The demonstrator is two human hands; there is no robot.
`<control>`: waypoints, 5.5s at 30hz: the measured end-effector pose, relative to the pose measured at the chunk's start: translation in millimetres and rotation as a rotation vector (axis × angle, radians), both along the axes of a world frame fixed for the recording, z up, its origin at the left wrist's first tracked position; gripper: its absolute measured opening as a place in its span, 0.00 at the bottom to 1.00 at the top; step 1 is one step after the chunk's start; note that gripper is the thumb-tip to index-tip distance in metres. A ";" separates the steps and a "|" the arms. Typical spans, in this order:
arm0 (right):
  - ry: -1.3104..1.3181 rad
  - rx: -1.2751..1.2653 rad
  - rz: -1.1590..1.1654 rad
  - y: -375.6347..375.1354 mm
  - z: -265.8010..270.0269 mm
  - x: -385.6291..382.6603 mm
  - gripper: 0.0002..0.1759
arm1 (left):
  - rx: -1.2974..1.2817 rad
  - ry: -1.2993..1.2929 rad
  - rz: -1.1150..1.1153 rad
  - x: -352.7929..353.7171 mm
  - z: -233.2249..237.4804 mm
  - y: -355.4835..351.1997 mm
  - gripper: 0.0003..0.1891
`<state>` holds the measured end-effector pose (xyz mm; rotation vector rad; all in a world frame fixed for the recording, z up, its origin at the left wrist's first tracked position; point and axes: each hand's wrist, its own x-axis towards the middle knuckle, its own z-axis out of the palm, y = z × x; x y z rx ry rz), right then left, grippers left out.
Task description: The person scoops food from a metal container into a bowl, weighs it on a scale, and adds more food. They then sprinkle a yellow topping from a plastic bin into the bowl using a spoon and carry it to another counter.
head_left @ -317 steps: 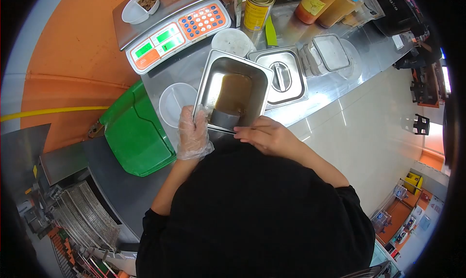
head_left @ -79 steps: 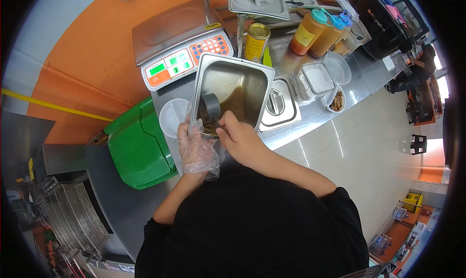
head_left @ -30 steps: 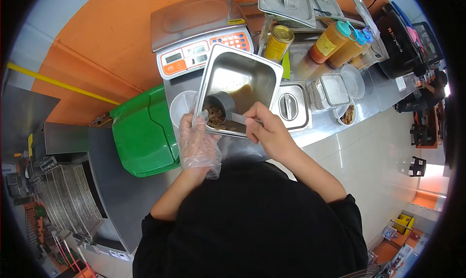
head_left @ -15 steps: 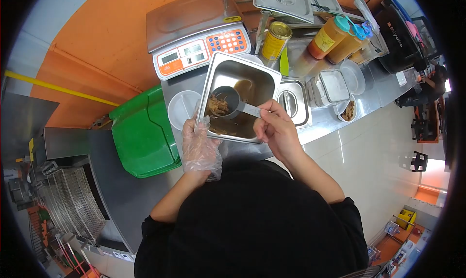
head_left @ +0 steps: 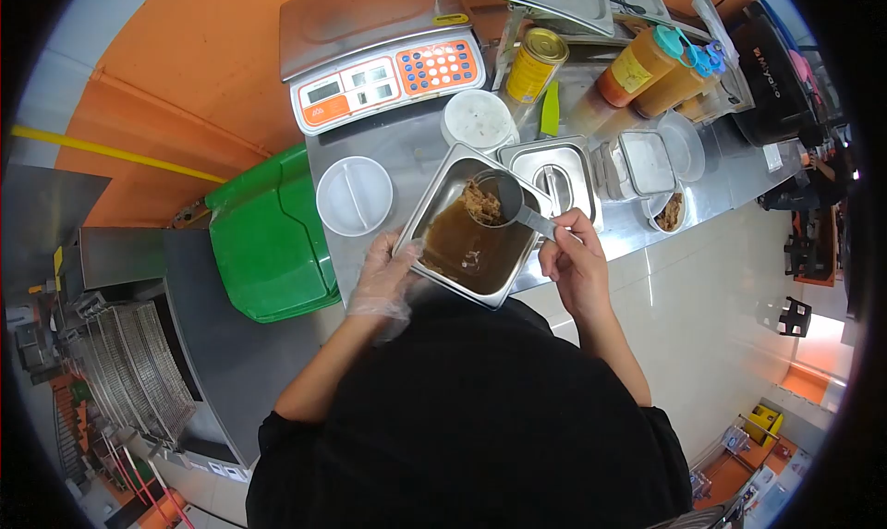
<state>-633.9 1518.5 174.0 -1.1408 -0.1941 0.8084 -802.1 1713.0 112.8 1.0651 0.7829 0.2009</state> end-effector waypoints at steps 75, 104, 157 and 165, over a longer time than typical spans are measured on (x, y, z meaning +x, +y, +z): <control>-1.547 -0.426 0.151 327.8 32.0 136.3 0.06 | 0.727 0.572 0.432 -155.8 -50.7 239.4 0.15; -0.298 -0.152 0.170 99.7 56.3 66.3 0.05 | 0.512 -0.122 -0.399 -5.0 -6.0 104.3 0.18; -1.308 -0.426 0.469 45.5 55.2 16.1 0.06 | 0.748 -0.198 -0.119 60.3 112.7 59.5 0.23; -1.788 -0.428 0.533 43.6 26.1 12.3 0.07 | 0.609 -0.003 -0.158 50.8 74.5 64.4 0.26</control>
